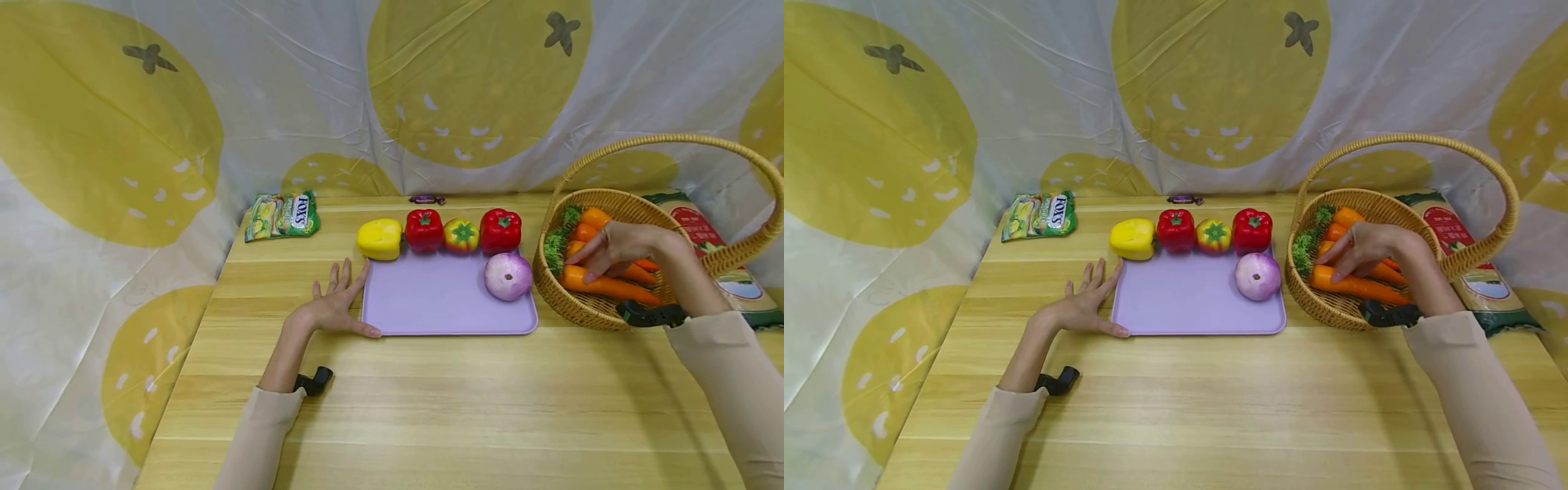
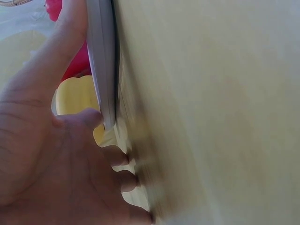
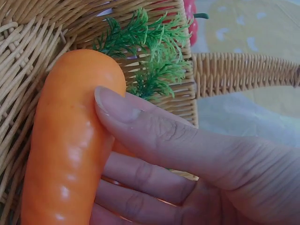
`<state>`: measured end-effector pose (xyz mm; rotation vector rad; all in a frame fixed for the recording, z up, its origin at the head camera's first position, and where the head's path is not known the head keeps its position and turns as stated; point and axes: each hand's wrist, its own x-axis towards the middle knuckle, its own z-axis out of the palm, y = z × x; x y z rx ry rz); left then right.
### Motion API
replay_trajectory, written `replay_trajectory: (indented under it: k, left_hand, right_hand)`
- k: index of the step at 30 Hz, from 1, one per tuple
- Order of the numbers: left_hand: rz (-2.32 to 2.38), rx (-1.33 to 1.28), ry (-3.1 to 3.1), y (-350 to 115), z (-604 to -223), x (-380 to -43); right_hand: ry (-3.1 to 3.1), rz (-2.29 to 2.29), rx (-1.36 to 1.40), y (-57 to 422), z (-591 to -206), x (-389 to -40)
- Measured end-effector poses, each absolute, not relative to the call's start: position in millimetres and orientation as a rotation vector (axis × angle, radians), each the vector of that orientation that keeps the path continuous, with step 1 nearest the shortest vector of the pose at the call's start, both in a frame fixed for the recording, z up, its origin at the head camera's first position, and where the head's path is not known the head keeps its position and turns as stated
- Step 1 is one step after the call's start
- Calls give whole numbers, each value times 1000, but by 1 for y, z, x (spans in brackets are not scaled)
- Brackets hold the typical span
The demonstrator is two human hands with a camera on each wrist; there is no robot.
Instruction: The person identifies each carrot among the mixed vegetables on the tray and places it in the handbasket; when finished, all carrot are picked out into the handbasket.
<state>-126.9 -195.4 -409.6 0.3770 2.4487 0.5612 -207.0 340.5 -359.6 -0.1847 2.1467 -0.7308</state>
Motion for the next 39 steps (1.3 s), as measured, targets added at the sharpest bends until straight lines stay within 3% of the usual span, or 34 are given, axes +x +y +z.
replay_trajectory:
  k: [17,31,39]
  left_hand:
    - [557,378,2446,-196,-411,-127]
    - [579,373,2453,-198,-415,-130]
    - [637,451,2469,-204,-402,-124]
  right_hand:
    - [2099,-811,-265,348,-364,-203]
    - [2234,-712,-528,353,-339,-189]
    - [2465,-762,-520,335,-318,-171]
